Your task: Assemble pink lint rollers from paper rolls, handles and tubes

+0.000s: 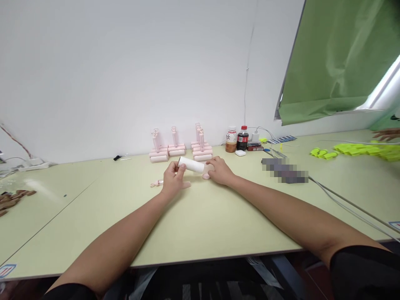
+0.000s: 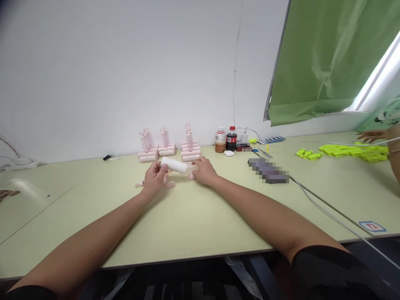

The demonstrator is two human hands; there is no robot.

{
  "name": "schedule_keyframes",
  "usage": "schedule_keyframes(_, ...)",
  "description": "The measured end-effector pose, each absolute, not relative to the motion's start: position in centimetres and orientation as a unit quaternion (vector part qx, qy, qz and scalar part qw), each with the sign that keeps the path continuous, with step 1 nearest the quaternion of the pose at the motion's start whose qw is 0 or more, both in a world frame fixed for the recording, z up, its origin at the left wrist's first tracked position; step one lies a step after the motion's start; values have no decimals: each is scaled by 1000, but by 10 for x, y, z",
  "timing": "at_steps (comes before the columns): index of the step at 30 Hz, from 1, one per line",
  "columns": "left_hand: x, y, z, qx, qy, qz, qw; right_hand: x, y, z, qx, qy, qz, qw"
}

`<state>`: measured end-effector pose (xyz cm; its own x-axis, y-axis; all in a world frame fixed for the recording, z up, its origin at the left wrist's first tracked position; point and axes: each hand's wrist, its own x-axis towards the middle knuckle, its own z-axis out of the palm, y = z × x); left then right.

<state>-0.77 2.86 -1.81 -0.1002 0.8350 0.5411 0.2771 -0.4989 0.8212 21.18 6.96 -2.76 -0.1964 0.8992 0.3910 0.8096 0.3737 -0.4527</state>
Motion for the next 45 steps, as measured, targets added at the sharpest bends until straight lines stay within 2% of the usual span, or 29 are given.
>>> schedule_keyframes(5,-7,27,-17,631,442,594,232,210,61,-23,-556,-785,67,263)
schedule_keyframes(11,-6,25,-16,624,436,600,245,199,40,-7,-570,-798,-25,194)
schedule_keyframes(15,-6,25,-16,624,436,605,234,187,26,-10,-541,-828,-5,143)
schedule_keyframes(20,-6,26,-16,624,428,611,232,180,23,-18,-503,-852,18,148)
schedule_keyframes(24,-4,24,-12,602,428,625,251,179,25,-17,-497,-843,39,201)
schedule_keyframes(26,-2,20,-8,567,426,638,299,178,24,-17,-478,-823,93,292)
schedule_keyframes(30,3,11,-4,544,420,621,376,172,21,-19,-337,-732,286,518)
schedule_keyframes(33,6,4,-6,609,405,551,401,173,22,-14,-300,-698,305,574)
schedule_keyframes(36,4,4,-8,679,416,503,335,191,34,0,-329,-702,190,602)
schedule_keyframes(38,-1,8,-8,713,441,491,237,211,49,8,-383,-679,95,619)
schedule_keyframes(40,-8,13,-5,732,475,468,143,231,65,8,-462,-643,52,609)
schedule_keyframes(45,-25,27,2,751,588,300,22,257,90,-11,-617,-669,51,411)
